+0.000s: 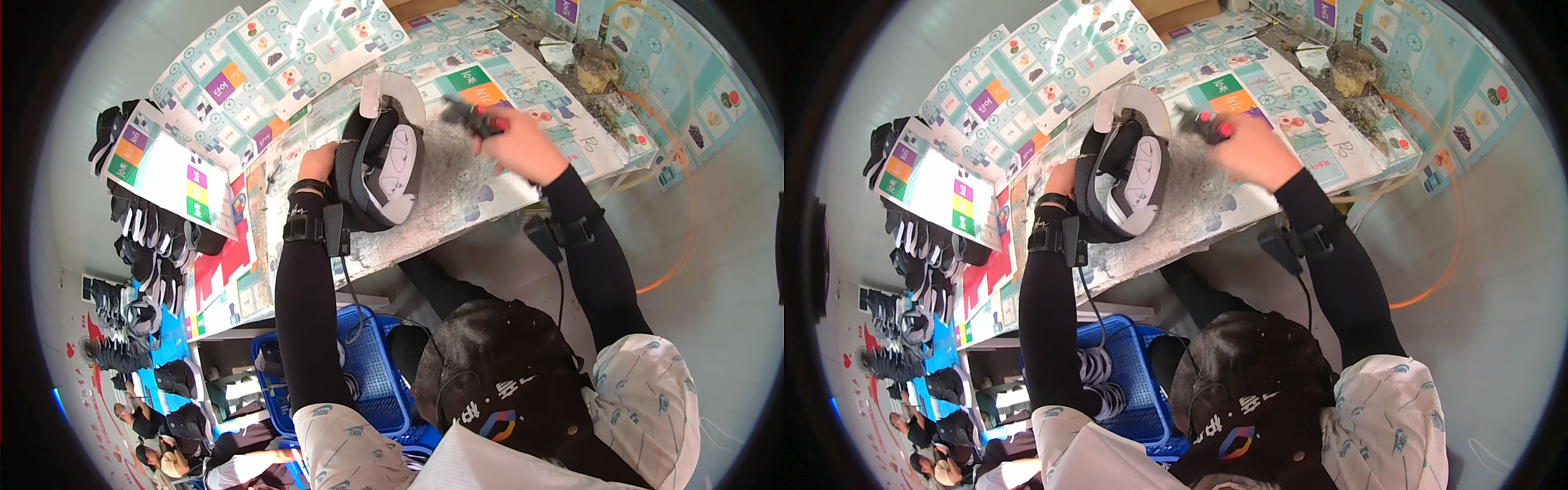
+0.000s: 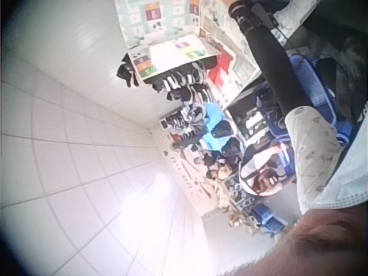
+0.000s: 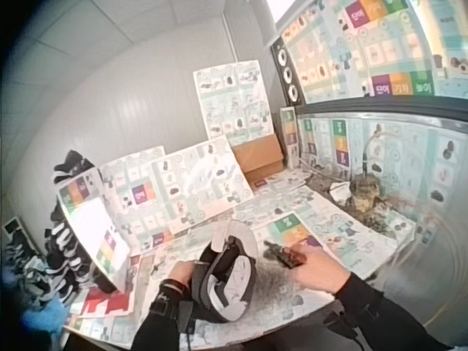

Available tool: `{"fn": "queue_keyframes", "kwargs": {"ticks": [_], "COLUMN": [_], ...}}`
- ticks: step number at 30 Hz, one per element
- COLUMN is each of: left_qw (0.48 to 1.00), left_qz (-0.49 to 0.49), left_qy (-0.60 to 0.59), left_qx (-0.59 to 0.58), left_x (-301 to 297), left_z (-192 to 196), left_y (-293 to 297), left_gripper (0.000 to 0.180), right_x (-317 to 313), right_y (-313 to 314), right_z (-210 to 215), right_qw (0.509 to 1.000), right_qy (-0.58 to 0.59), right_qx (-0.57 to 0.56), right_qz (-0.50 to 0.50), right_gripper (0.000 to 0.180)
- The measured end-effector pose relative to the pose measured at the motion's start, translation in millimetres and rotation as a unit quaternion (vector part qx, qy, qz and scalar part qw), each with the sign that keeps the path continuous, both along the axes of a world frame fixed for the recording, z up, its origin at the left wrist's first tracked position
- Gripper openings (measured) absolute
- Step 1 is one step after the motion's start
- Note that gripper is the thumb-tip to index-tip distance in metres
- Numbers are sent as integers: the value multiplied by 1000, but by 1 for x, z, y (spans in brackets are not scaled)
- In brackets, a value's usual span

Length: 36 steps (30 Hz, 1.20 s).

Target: The person uses an air nozzle to clean the interior and exterior of shoe uppers, then places the cleaned uppers into a blue plastic crate.

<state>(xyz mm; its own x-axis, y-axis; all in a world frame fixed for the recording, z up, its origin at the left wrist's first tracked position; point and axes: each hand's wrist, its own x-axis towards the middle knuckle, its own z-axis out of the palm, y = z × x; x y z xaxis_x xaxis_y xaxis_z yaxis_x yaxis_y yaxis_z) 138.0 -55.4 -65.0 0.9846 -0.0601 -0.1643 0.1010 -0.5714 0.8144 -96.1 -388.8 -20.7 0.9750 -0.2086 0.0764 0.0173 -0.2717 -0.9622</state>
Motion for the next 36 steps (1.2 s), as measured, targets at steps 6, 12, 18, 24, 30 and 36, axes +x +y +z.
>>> {"fn": "queue_keyframes", "kwargs": {"ticks": [6, 12, 18, 24, 30, 36], "left_qw": [998, 985, 996, 995, 994, 994], "left_qz": [-9, -43, 38, 23, 75, 73], "left_qy": [-64, -103, -77, -100, -78, -80], "left_qx": [-11, 132, 25, 4, 15, -23], "left_x": [-6, -8, -2, -4, -21, -22], "left_z": [-1, 5, -8, -8, 5, 0], "left_y": [15, 5, 3, 7, -3, -10], "left_gripper": [50, 55, 54, 56, 57, 57], "right_x": [-16, -20, -25, -34, -43, -43], "right_y": [42, 47, 39, 44, 30, 14], "right_z": [-5, -10, -12, -20, -12, -22], "right_qw": [987, 992, 992, 986, 983, 984], "right_qy": [88, -14, -85, -95, -89, -115], "right_qx": [19, -105, -92, -135, -141, -135], "right_qz": [133, 69, -4, 35, 70, -9], "right_gripper": [32, 38, 35, 26, 25, 27]}}
